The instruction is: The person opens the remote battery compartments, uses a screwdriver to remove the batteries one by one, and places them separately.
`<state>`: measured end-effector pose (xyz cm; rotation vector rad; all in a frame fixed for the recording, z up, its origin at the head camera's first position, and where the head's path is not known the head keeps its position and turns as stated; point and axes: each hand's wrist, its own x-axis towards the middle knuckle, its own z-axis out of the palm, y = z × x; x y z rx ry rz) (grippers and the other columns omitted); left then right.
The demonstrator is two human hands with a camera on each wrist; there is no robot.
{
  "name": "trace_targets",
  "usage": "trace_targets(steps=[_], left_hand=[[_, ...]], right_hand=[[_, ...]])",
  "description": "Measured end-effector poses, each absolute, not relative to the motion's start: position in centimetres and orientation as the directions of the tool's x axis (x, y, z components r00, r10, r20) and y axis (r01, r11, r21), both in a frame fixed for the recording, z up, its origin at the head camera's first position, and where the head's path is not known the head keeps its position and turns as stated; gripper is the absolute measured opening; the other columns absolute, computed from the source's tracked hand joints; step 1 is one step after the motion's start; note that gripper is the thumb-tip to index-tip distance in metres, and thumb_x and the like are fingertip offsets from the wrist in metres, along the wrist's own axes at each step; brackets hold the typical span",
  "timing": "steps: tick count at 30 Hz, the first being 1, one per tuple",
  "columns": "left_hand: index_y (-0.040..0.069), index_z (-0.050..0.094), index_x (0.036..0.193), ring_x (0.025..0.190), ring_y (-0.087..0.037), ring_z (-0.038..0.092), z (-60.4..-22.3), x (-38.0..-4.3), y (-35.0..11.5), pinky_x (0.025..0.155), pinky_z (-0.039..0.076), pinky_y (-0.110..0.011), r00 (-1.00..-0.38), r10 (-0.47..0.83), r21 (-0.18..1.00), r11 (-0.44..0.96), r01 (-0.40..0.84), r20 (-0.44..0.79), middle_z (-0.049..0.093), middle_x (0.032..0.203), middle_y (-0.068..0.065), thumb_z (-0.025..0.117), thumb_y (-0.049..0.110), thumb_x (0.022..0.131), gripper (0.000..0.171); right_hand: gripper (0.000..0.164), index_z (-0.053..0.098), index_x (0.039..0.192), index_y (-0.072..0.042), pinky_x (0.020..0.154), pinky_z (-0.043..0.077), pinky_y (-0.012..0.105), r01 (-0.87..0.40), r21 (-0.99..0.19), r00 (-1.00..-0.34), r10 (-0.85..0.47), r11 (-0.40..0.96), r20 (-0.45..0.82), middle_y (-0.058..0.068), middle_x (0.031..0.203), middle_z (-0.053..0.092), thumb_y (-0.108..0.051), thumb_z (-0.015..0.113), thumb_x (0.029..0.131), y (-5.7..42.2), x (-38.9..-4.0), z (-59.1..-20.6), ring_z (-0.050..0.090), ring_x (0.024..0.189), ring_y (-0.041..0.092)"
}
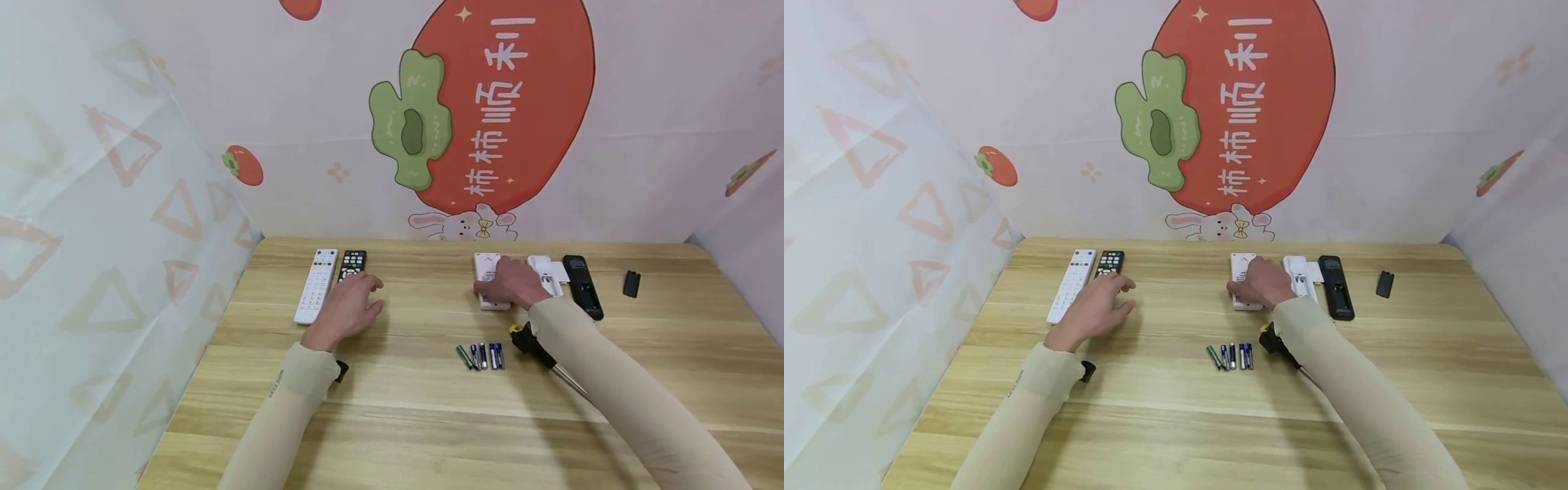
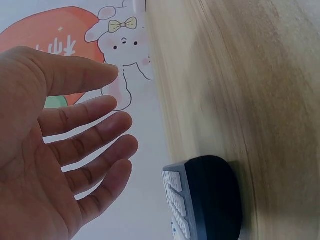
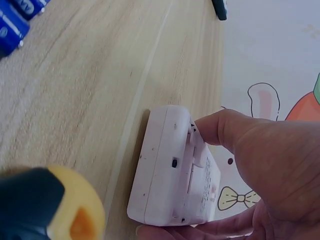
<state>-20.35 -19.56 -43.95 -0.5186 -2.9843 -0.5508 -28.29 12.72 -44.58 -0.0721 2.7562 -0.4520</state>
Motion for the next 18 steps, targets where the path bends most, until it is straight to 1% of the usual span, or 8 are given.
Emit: trace_targets(steps=[6,10,12,14,18], left_hand=[[0.003,0.069,0.121,0.106,-0.028,0.062,-43.9,-20.7,-20.0,0.094,0.05,-0.043,-0.944,0.308,0.344,0.879,0.33,0.119,0.067,0.114,-0.01,0.071,0.019,0.095,0.03],[0.004,0.068,0.122,0.107,-0.031,0.061,-43.8,-21.4,-20.4,0.092,0.05,-0.045,-0.954,0.279,0.344,0.89,0.299,0.107,0.067,0.113,-0.011,0.07,0.02,0.096,0.031],[0.003,0.068,0.123,0.11,-0.032,0.06,-43.7,-21.9,-20.6,0.093,0.051,-0.046,-0.961,0.255,0.348,0.896,0.275,0.105,0.066,0.116,-0.013,0.07,0.02,0.096,0.032],[0.001,0.068,0.124,0.111,-0.033,0.061,-43.7,-22.4,-20.9,0.092,0.052,-0.047,-0.966,0.234,0.342,0.903,0.258,0.111,0.066,0.119,-0.015,0.07,0.019,0.096,0.033],[-0.002,0.066,0.126,0.109,-0.035,0.061,-43.8,-23.4,-21.4,0.088,0.054,-0.048,-0.975,0.181,0.325,0.921,0.215,0.131,0.064,0.123,-0.02,0.068,0.018,0.096,0.036]], right_hand=[[0.061,0.057,0.108,0.006,0.051,0.046,0.032,0.013,-0.289,-0.942,-0.085,0.957,-0.324,0.015,0.081,0.062,-0.05,0.068,0.087,13.0,-28.4,-44.9,0.059,0.066,0.025],[0.07,0.054,0.114,0.008,0.052,0.047,0.033,0.006,-0.284,-0.946,-0.087,0.959,-0.313,0.016,0.085,0.061,-0.054,0.07,0.087,13.2,-28.1,-44.8,0.06,0.069,0.026],[0.074,0.052,0.116,0.009,0.053,0.048,0.033,0.003,-0.286,-0.949,-0.087,0.958,-0.301,0.017,0.087,0.06,-0.057,0.07,0.087,13.3,-27.9,-44.6,0.059,0.071,0.027],[0.077,0.052,0.116,0.009,0.053,0.047,0.033,0.0,-0.297,-0.956,-0.087,0.955,-0.279,0.017,0.088,0.059,-0.059,0.07,0.087,13.5,-27.6,-44.3,0.059,0.072,0.028],[0.075,0.051,0.116,0.009,0.054,0.045,0.034,-0.026,-0.336,-0.973,-0.101,0.942,-0.208,0.019,0.092,0.058,-0.058,0.07,0.089,14.2,-27.0,-43.8,0.057,0.075,0.029]])
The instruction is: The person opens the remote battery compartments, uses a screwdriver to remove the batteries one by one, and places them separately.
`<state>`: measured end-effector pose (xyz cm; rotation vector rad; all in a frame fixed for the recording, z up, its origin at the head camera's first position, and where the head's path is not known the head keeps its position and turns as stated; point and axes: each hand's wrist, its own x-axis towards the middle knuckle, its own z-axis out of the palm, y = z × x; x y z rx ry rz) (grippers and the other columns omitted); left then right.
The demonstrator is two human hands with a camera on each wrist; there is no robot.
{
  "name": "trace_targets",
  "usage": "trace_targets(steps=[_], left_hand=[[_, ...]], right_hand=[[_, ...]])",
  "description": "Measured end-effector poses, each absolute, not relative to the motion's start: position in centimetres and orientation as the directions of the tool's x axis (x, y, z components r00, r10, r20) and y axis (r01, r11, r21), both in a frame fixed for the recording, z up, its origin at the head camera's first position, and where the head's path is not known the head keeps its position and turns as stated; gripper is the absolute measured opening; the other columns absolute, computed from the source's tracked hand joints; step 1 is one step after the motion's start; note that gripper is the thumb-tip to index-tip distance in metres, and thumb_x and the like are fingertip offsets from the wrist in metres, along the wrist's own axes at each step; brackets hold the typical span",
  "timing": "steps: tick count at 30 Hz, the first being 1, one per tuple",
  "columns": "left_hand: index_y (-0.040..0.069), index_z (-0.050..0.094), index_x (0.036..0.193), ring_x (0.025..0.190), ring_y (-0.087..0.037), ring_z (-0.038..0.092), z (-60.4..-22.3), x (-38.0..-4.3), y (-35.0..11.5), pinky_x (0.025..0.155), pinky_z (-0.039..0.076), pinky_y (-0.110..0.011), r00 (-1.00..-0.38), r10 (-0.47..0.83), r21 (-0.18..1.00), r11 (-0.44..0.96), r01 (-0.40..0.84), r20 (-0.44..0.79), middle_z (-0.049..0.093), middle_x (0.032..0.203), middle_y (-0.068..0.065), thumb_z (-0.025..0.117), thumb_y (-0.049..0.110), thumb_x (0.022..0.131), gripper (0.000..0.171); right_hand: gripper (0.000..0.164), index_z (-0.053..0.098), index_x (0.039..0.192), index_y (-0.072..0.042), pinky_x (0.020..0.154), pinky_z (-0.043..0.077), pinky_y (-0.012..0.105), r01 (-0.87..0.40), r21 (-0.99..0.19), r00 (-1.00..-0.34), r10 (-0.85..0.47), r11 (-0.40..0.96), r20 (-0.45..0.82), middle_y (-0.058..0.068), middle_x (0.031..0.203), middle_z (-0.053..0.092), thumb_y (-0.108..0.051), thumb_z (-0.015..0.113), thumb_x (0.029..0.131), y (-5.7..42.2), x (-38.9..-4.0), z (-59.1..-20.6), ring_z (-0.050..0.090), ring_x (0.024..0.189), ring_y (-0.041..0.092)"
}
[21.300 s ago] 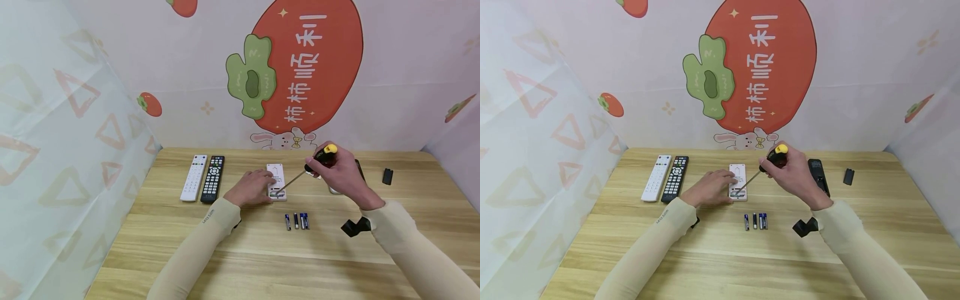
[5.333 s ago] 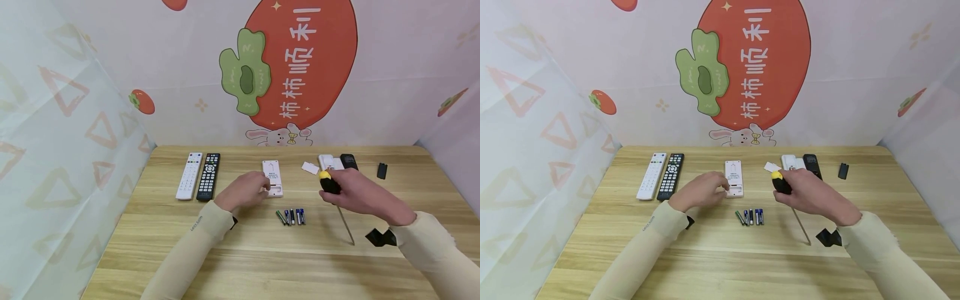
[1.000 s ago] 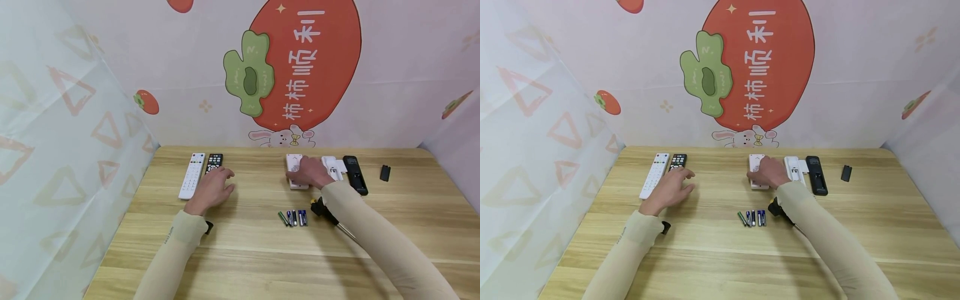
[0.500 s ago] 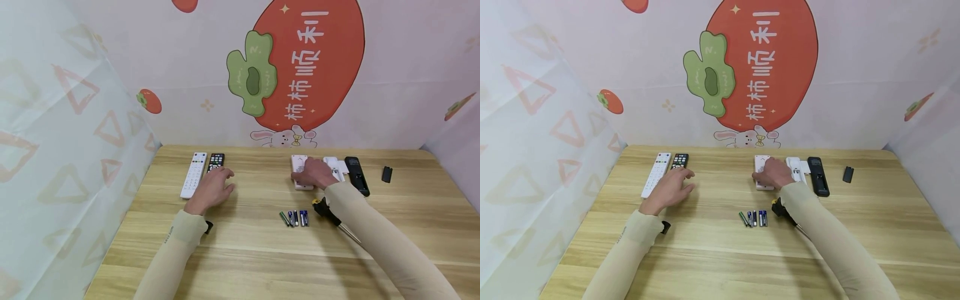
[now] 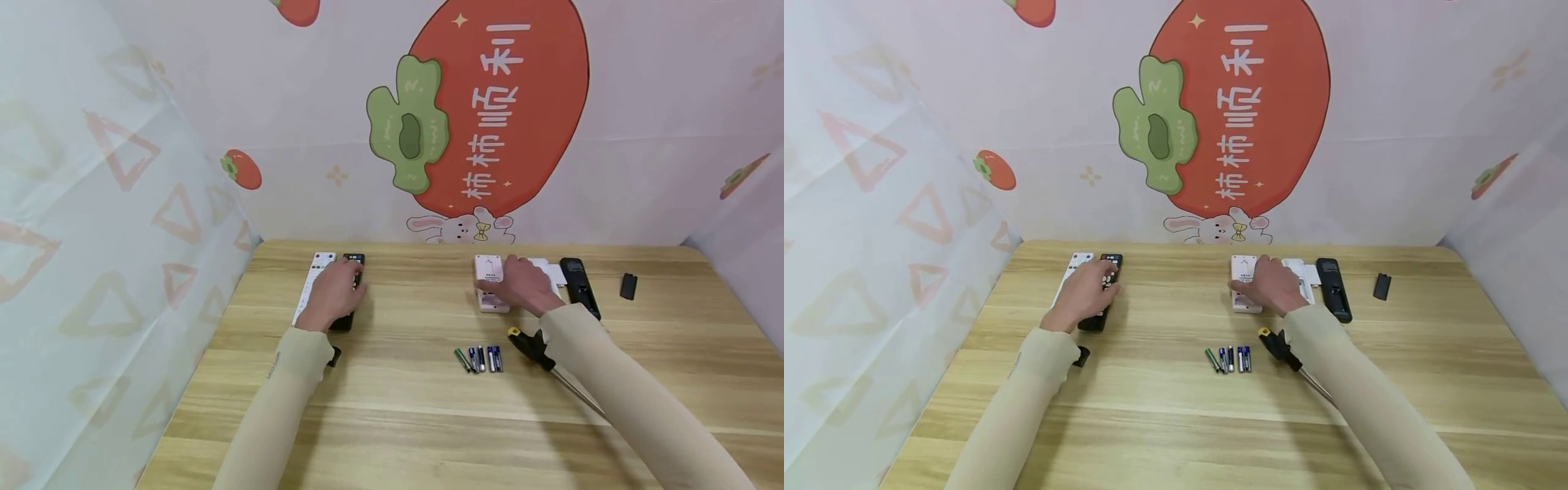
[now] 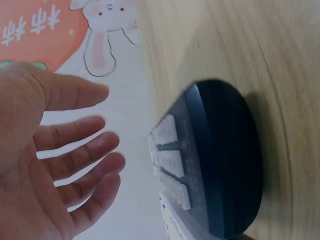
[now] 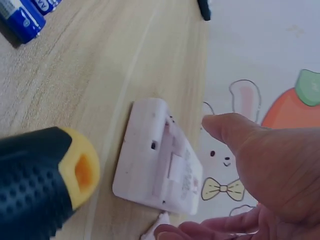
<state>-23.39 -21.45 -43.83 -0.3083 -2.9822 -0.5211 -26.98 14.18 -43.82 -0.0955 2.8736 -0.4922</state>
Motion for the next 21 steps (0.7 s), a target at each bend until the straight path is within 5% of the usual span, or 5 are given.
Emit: trace_targets(steps=[7,21], left_hand=[[-0.006,0.057,0.136,0.112,-0.042,0.057,-44.2,-24.7,-21.9,0.092,0.051,-0.052,-0.99,0.083,0.28,0.953,0.112,0.116,0.057,0.13,-0.027,0.066,0.029,0.098,0.052],[-0.012,0.039,0.147,0.118,-0.051,0.053,-44.8,-25.5,-21.4,0.087,0.052,-0.06,-0.991,-0.088,0.279,0.954,-0.112,-0.097,0.05,0.133,-0.036,0.069,0.042,0.092,0.082]], right_hand=[[0.078,0.05,0.135,0.011,0.069,0.053,0.042,-0.067,-0.408,-0.984,-0.128,0.91,-0.124,0.024,0.111,0.063,-0.053,0.067,0.093,15.7,-25.8,-43.7,0.061,0.089,0.032],[0.057,0.057,0.131,0.006,0.067,0.049,0.04,-0.228,-0.44,-0.97,-0.244,0.869,0.019,0.013,0.097,0.064,-0.038,0.067,0.096,18.2,-22.3,-43.2,0.059,0.081,0.025]])
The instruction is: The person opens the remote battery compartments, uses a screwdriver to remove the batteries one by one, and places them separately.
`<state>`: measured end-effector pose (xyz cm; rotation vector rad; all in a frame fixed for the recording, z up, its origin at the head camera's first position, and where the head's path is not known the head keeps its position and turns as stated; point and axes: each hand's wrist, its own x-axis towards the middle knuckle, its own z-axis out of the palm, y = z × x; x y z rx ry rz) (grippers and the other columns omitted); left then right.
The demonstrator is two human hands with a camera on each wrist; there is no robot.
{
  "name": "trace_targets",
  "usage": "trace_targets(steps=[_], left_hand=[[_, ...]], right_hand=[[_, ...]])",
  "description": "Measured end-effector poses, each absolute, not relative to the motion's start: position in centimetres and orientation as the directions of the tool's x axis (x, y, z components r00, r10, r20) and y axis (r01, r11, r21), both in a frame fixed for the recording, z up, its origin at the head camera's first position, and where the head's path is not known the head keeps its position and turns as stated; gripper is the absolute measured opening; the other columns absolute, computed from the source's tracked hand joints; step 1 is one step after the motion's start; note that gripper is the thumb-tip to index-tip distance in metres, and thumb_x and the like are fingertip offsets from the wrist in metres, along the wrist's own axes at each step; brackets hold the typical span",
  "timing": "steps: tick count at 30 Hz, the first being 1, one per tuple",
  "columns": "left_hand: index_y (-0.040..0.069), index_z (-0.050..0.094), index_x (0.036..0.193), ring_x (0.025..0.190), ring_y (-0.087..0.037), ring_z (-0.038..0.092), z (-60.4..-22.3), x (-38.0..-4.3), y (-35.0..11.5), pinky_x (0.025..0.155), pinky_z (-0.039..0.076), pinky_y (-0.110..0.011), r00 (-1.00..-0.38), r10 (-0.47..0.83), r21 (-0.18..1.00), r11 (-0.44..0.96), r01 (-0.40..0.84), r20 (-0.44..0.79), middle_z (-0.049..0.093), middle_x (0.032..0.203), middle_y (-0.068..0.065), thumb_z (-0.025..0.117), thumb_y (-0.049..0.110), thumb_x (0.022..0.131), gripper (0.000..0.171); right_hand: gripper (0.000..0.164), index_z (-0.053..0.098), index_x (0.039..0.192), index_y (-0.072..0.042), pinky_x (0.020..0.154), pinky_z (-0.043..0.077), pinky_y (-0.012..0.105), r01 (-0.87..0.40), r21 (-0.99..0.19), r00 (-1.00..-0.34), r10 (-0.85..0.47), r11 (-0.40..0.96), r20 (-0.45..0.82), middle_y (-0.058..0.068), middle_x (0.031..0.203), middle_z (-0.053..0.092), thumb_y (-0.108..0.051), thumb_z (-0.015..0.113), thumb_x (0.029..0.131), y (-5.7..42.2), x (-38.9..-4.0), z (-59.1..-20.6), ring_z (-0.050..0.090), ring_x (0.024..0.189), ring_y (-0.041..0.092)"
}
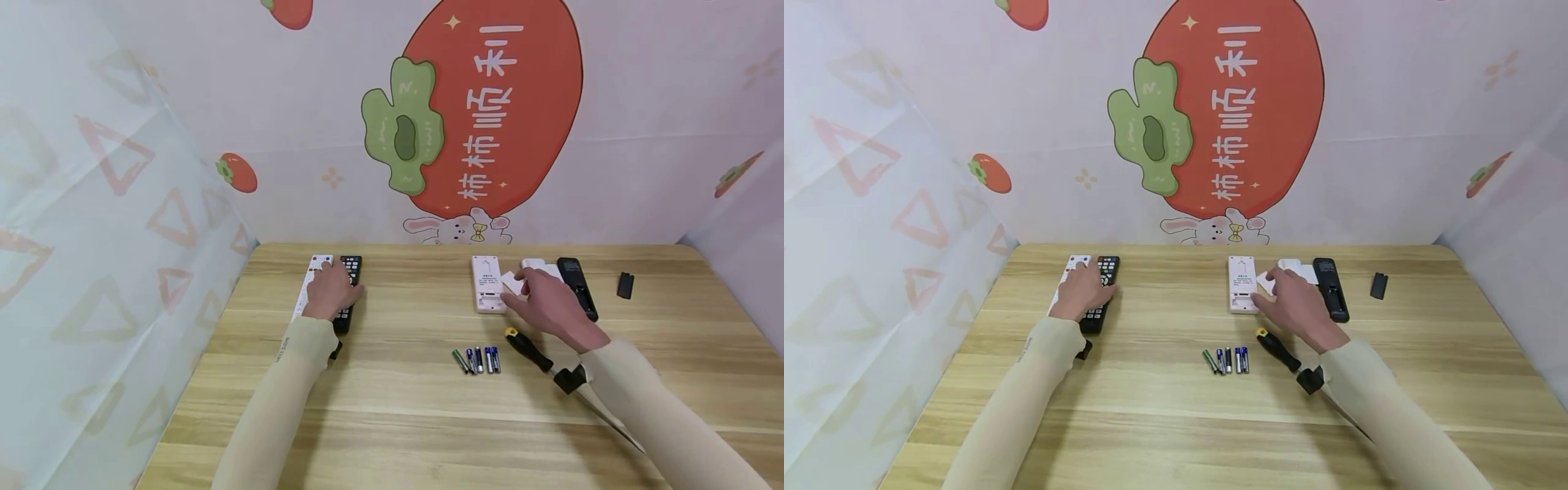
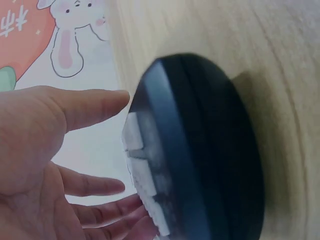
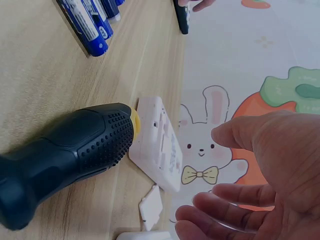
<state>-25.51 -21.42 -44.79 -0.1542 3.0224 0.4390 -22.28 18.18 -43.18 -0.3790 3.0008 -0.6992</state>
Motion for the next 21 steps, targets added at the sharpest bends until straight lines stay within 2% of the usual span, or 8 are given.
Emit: trace_targets(steps=[6,9,14,17,21], left_hand=[[-0.014,0.041,0.144,0.107,-0.046,0.057,-45.1,-25.6,-20.9,0.08,0.054,-0.058,-0.988,-0.107,0.268,0.954,-0.133,-0.112,0.053,0.123,-0.033,0.07,0.043,0.09,0.084],[-0.015,0.046,0.139,0.102,-0.045,0.058,-45.1,-25.6,-20.7,0.077,0.054,-0.057,-0.986,-0.111,0.236,0.962,-0.138,-0.122,0.054,0.119,-0.033,0.067,0.038,0.09,0.075],[-0.014,0.052,0.129,0.092,-0.041,0.057,-45.2,-25.7,-20.7,0.074,0.053,-0.053,-0.983,-0.131,0.246,0.956,-0.16,-0.132,0.054,0.11,-0.029,0.065,0.024,0.088,0.058],[-0.013,0.054,0.126,0.09,-0.039,0.057,-45.2,-25.8,-20.7,0.074,0.053,-0.052,-0.981,-0.14,0.251,0.953,-0.17,-0.133,0.054,0.107,-0.027,0.066,0.023,0.089,0.053],[-0.013,0.058,0.119,0.083,-0.038,0.058,-45.1,-25.8,-20.6,0.067,0.053,-0.05,-0.983,-0.138,0.257,0.952,-0.166,-0.123,0.056,0.101,-0.025,0.067,0.021,0.089,0.047]], right_hand=[[0.054,0.059,0.13,0.006,0.065,0.048,0.035,-0.221,-0.432,-0.969,-0.247,0.874,-0.004,0.012,0.097,0.063,-0.034,0.069,0.095,18.2,-21.2,-42.8,0.056,0.078,0.023],[0.053,0.059,0.129,0.006,0.064,0.048,0.034,-0.225,-0.423,-0.968,-0.25,0.878,-0.004,0.012,0.096,0.063,-0.033,0.069,0.095,18.3,-20.7,-42.7,0.056,0.076,0.022],[0.052,0.059,0.127,0.007,0.063,0.048,0.034,-0.238,-0.424,-0.965,-0.261,0.874,0.003,0.012,0.094,0.063,-0.032,0.07,0.094,18.4,-20.3,-42.7,0.057,0.075,0.021],[0.051,0.06,0.126,0.007,0.063,0.048,0.034,-0.242,-0.43,-0.964,-0.265,0.87,0.005,0.011,0.093,0.062,-0.031,0.07,0.094,18.5,-20.2,-42.7,0.057,0.075,0.021],[0.05,0.06,0.126,0.006,0.063,0.048,0.034,-0.238,-0.438,-0.965,-0.264,0.867,0.002,0.011,0.094,0.062,-0.03,0.07,0.094,18.5,-20.0,-42.7,0.056,0.075,0.021]])
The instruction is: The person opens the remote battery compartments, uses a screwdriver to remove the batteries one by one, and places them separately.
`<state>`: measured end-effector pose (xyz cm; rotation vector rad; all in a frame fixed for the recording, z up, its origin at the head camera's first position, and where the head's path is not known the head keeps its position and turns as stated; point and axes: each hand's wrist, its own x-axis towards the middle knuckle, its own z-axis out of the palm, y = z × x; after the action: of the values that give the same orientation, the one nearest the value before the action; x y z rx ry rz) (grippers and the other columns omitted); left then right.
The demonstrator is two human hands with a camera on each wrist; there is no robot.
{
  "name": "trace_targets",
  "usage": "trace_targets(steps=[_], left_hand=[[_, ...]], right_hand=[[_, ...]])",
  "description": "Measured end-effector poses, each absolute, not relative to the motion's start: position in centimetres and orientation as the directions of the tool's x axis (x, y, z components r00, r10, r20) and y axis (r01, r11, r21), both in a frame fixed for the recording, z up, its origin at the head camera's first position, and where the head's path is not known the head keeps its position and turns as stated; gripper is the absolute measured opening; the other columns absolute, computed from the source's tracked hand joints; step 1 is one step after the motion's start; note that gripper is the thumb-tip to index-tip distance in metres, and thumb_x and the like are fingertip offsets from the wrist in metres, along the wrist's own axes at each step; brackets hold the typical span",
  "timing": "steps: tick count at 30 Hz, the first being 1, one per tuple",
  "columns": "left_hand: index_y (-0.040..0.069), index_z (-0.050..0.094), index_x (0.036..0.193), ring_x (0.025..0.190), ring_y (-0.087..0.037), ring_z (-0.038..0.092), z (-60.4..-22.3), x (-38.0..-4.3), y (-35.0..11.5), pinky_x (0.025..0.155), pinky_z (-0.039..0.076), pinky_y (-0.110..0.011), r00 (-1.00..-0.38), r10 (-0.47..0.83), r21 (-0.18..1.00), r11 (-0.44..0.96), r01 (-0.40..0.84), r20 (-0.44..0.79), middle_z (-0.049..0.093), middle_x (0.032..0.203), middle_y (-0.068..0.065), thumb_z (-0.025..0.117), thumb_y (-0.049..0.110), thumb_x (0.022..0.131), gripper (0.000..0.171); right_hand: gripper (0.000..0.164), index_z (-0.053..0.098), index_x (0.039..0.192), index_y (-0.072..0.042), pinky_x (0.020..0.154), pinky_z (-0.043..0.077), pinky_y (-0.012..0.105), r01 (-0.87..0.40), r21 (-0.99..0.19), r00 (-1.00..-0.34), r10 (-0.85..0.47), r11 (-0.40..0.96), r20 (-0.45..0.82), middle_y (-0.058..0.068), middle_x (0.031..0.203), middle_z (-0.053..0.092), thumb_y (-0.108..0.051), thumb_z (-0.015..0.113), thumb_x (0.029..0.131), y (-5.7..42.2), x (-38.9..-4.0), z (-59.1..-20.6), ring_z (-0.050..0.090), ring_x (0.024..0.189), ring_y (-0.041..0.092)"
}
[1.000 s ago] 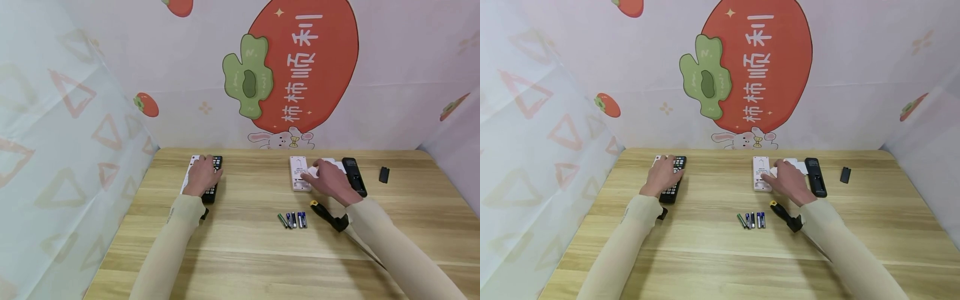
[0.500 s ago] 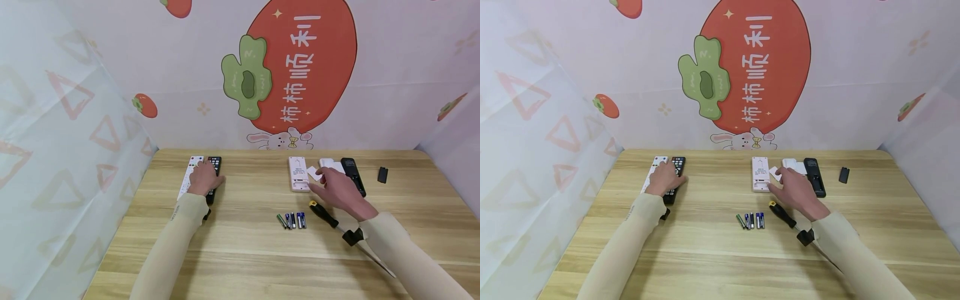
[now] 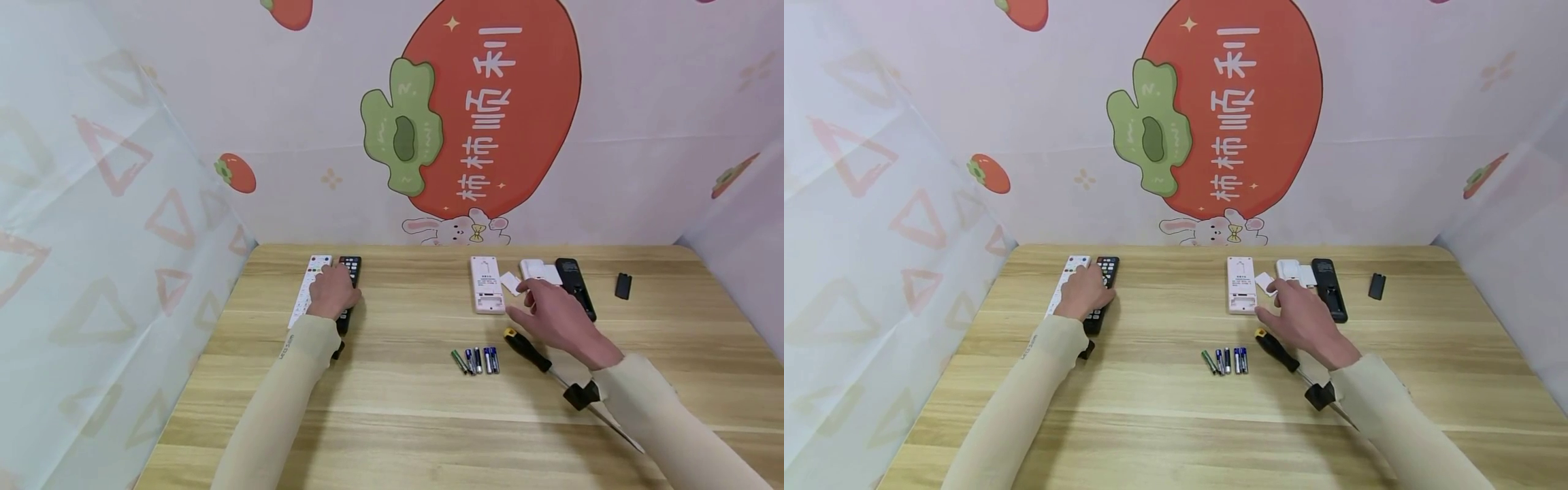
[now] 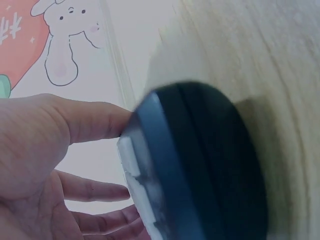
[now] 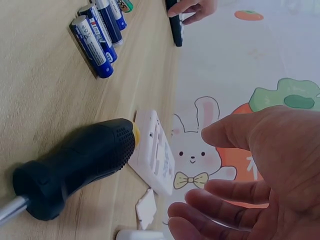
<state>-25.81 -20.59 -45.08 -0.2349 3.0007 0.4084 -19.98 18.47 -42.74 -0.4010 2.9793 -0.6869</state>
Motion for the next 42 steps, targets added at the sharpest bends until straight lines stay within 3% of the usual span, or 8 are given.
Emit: trace_targets(steps=[5,9,25,33,42], left_hand=[[-0.009,0.064,0.104,0.07,-0.031,0.06,-44.9,-25.8,-20.2,0.053,0.051,-0.043,-0.987,-0.121,0.285,0.947,-0.147,-0.107,0.059,0.089,-0.019,0.07,0.022,0.087,0.035],[-0.005,0.065,0.103,0.068,-0.028,0.061,-44.4,-25.7,-19.3,0.051,0.051,-0.041,-0.992,-0.1,0.312,0.943,-0.119,-0.077,0.062,0.087,-0.016,0.073,0.023,0.086,0.034],[-0.005,0.054,0.136,0.086,-0.031,0.061,-42.3,-24.1,-14.2,0.067,0.057,-0.045,-0.999,0.001,0.325,0.946,0.011,0.033,0.058,0.11,-0.021,0.08,0.035,0.087,0.069],[-0.004,0.055,0.136,0.085,-0.028,0.06,-42.5,-23.4,-12.0,0.068,0.057,-0.042,-0.994,0.057,0.375,0.923,0.089,0.095,0.061,0.108,-0.018,0.081,0.035,0.085,0.069],[0.005,0.051,0.145,0.092,-0.023,0.059,-42.0,-22.0,-10.1,0.076,0.055,-0.037,-0.969,0.227,0.424,0.871,0.247,0.099,0.061,0.117,-0.014,0.083,0.03,0.084,0.073]], right_hand=[[0.049,0.06,0.125,0.005,0.064,0.048,0.035,-0.252,-0.448,-0.961,-0.277,0.858,0.011,0.011,0.095,0.062,-0.03,0.072,0.093,18.0,-19.8,-42.8,0.055,0.074,0.022],[0.046,0.061,0.123,0.004,0.063,0.048,0.034,-0.282,-0.449,-0.954,-0.297,0.848,0.038,0.009,0.092,0.062,-0.029,0.073,0.093,17.6,-19.7,-42.9,0.055,0.073,0.02],[0.04,0.064,0.119,0.001,0.066,0.048,0.034,-0.318,-0.47,-0.936,-0.351,0.823,0.018,0.006,0.09,0.061,-0.028,0.072,0.093,15.7,-19.8,-43.0,0.054,0.074,0.018],[0.042,0.063,0.122,0.002,0.069,0.049,0.034,-0.339,-0.495,-0.923,-0.386,0.8,0.009,0.004,0.091,0.061,-0.029,0.071,0.094,15.1,-19.8,-43.2,0.055,0.076,0.017],[0.043,0.062,0.124,0.001,0.067,0.049,0.032,-0.343,-0.549,-0.911,-0.413,0.762,-0.003,0.003,0.091,0.06,-0.03,0.071,0.095,14.1,-20.0,-42.8,0.055,0.077,0.017]])
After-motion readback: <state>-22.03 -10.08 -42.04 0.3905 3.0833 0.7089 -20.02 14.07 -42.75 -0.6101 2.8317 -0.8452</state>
